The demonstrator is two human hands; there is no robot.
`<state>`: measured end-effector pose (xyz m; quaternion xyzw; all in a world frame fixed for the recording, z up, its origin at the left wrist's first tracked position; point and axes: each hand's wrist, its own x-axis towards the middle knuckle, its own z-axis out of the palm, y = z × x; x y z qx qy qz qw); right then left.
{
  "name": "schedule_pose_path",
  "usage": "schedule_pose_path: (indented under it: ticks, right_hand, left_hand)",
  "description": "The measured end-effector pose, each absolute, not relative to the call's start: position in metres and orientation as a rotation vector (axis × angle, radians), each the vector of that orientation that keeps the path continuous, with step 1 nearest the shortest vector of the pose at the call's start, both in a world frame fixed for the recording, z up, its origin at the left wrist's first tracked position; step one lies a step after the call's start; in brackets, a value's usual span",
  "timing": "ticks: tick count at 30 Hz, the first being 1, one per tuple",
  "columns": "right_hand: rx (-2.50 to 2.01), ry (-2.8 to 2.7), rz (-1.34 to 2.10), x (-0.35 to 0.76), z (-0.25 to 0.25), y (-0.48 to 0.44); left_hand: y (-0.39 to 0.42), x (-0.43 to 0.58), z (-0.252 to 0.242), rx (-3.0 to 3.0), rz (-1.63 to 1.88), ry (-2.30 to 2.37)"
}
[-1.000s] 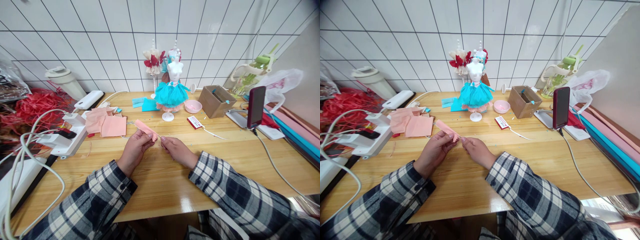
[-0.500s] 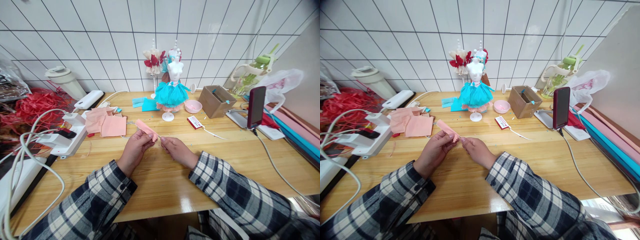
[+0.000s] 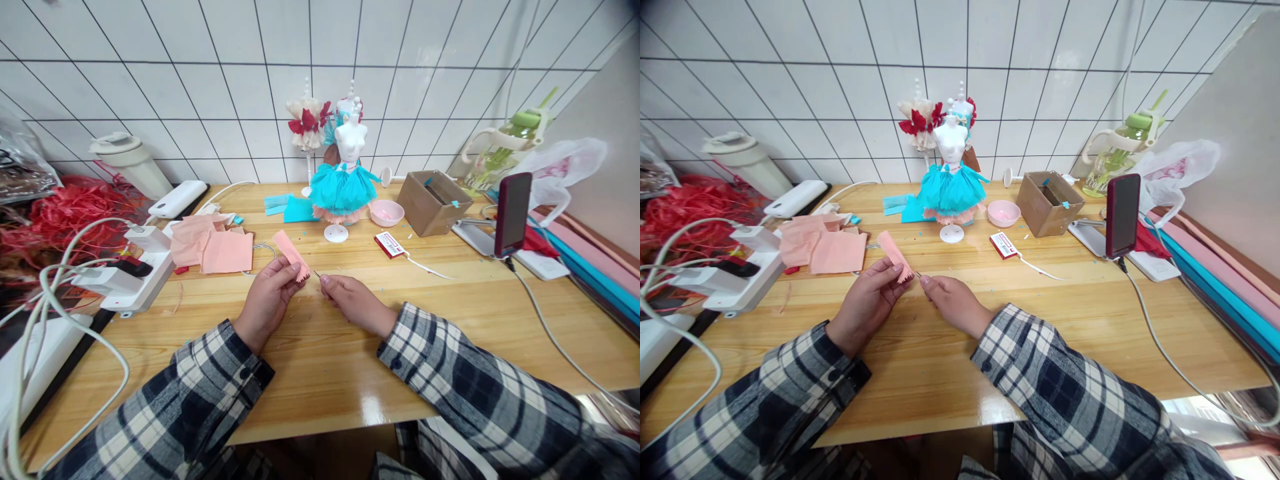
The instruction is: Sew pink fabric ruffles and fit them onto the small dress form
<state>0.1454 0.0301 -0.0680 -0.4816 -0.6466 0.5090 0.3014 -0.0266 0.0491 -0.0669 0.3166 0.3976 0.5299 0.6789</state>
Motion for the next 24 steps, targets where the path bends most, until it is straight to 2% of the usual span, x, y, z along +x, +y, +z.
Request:
schedule_pose_path:
  ticks: [24]
  right_hand:
    - [-1.196, -1.771, 1.389, 0.1468, -0.0726, 0.0324]
  left_hand:
    - [0.0479, -0.0259, -0.0663, 0.751, 1.153, 0.912]
